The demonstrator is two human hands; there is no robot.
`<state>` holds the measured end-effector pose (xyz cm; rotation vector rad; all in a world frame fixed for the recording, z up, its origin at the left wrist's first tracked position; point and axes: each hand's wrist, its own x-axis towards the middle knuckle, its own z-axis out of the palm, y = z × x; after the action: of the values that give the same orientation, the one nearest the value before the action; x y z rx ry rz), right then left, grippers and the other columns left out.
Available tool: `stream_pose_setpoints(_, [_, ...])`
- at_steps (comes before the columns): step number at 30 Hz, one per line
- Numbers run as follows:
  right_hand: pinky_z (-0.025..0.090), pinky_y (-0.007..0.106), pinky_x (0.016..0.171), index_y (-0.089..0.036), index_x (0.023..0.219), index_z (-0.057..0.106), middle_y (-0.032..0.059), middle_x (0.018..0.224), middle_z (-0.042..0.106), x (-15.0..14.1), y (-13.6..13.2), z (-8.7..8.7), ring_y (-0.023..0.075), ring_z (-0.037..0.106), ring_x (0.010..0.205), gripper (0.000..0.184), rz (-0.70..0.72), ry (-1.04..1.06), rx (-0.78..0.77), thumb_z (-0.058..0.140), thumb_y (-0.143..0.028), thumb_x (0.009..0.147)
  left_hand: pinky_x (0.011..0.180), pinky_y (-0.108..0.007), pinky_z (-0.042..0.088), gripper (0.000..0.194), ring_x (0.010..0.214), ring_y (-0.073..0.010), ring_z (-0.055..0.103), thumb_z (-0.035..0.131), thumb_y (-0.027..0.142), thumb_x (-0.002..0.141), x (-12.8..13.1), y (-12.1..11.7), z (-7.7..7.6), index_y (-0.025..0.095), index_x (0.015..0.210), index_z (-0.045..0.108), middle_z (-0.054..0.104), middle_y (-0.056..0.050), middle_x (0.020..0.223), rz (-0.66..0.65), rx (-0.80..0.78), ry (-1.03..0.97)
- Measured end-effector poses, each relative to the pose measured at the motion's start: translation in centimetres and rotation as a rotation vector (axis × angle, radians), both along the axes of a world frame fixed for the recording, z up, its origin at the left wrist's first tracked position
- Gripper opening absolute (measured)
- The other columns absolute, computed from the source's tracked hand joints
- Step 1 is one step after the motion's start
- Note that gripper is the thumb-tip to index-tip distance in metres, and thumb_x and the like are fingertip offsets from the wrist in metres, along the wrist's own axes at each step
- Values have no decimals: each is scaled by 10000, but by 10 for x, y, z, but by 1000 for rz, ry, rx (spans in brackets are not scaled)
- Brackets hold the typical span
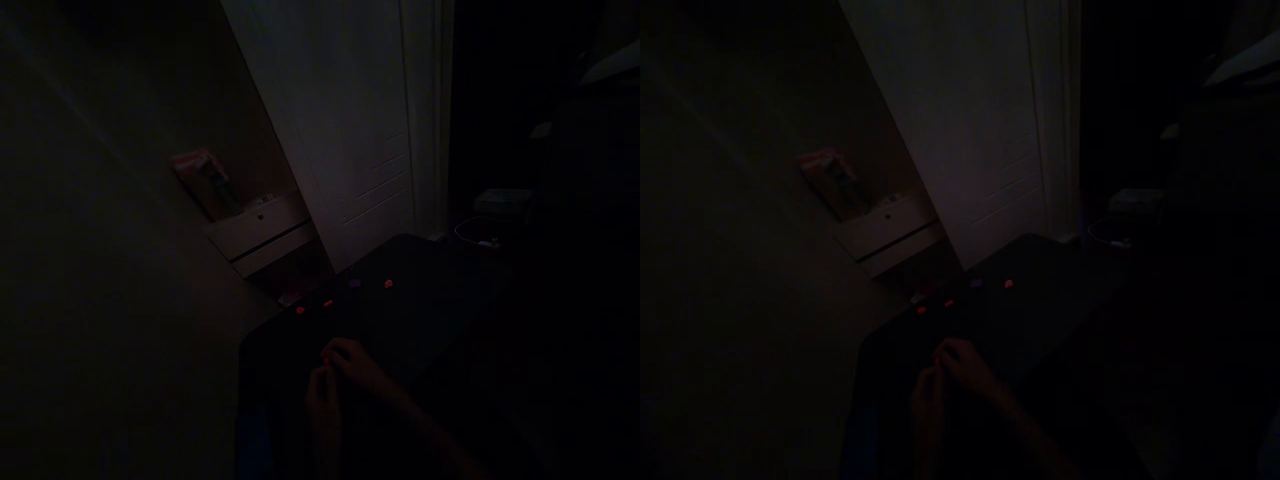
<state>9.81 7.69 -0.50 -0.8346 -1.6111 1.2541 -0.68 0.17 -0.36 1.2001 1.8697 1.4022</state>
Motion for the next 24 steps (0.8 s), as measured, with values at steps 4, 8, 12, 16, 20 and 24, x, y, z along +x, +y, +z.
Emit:
stream_pose_setpoints(4, [498,271,770,-178,897,735,31,876,749,0,0,1,185,692,847,195,8,-1,-2,548,-230,921,679,-335,494,685,708,-237,628,562,836,731,1,-1,1,175,839,708,676,-75,745,-8,13,6])
stream_pose_setpoints(8, [495,270,771,-173,892,734,37,880,746,1,0,2,186,688,851,193,3,-8,5,551,-226,921,670,-328,493,665,700,-234,630,569,821,742,2,-2,2,177,833,706,672,-70,731,-4,8,-4])
stream_pose_setpoints(12, [495,268,763,-167,903,735,42,887,742,1,-1,3,186,685,850,197,9,-11,-1,546,-219,922,682,-327,499,650,715,-233,637,563,803,765,2,-2,1,174,845,706,686,-78,762,-17,18,-3])
stream_pose_setpoints(16, [492,272,773,-163,895,735,47,885,743,1,1,1,190,687,853,206,6,-14,0,546,-239,928,677,-332,502,657,709,-237,639,575,808,745,2,-1,1,171,836,710,693,-84,765,-1,23,1])
stream_pose_setpoints(20, [492,276,780,-166,895,734,48,888,745,0,2,-1,193,688,857,202,7,-12,15,549,-239,922,680,-337,497,669,700,-235,631,560,818,745,2,-1,1,173,843,710,687,-80,758,2,15,15])
stream_pose_setpoints(24, [494,285,789,-174,895,734,46,891,748,0,1,0,198,691,866,200,-1,-19,12,543,-230,917,664,-336,493,697,681,-232,624,562,843,717,3,-1,2,171,830,708,681,-77,740,5,10,3])
